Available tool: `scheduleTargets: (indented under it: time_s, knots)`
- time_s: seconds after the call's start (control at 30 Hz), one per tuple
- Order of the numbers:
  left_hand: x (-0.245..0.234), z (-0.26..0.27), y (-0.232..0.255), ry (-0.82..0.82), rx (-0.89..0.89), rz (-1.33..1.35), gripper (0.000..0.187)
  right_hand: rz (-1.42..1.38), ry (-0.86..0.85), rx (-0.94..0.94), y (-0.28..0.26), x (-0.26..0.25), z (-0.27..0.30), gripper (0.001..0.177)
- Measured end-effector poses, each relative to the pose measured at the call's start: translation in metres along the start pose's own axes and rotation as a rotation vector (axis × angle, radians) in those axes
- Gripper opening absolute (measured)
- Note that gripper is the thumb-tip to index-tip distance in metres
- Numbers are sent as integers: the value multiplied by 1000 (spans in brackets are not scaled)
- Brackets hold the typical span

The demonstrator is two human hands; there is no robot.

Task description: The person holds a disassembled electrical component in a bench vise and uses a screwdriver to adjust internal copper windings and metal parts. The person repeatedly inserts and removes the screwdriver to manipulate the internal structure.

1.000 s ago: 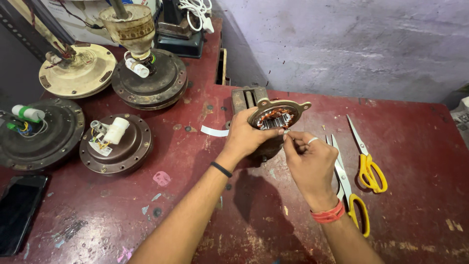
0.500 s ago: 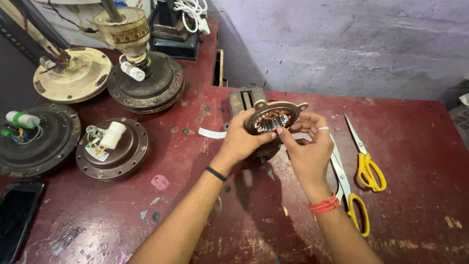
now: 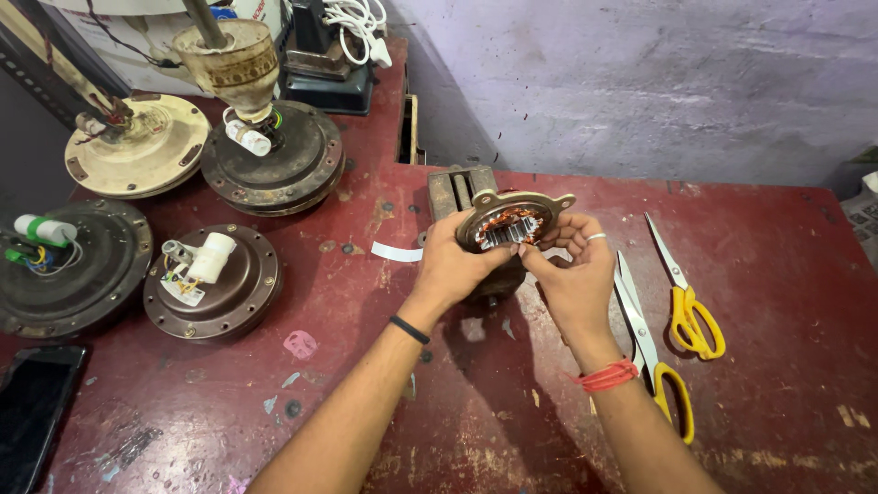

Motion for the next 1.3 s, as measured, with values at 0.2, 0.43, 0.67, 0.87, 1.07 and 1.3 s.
scheduleTargets:
  time_s: [0.2, 0.43, 0.67, 0.87, 1.07, 1.3]
  knots:
    - [-2, 3, 8, -26, 10, -16, 43, 425, 57, -25, -38, -11, 15, 26]
    - [-3, 4, 10, 47, -80, -37, 41, 471, 20, -19, -48, -7, 24, 14]
    - [-6, 7, 20, 100, -94, -120, 45, 557, -44, 52, -27, -23, 50, 13]
    - [-7, 9, 23, 105, -44, -137, 44, 636, -410, 259, -5, -28, 69, 25]
    - [-5, 11, 20, 84, -9, -98, 40, 263, -150, -101, -39, -22, 0, 65]
    - [-2, 10, 13, 44, -19, -20, 39, 74, -100, -95, -19, 0, -10, 50]
Point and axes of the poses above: each hand's wrist, its own z-axis away from the middle knuckle, its own x-axis out of the palm, y = z × x, the point moved 8 cm from there along -z, towards the middle knuckle, and after that the axes turned 12 degrees about -x, right-handed, at the moved point
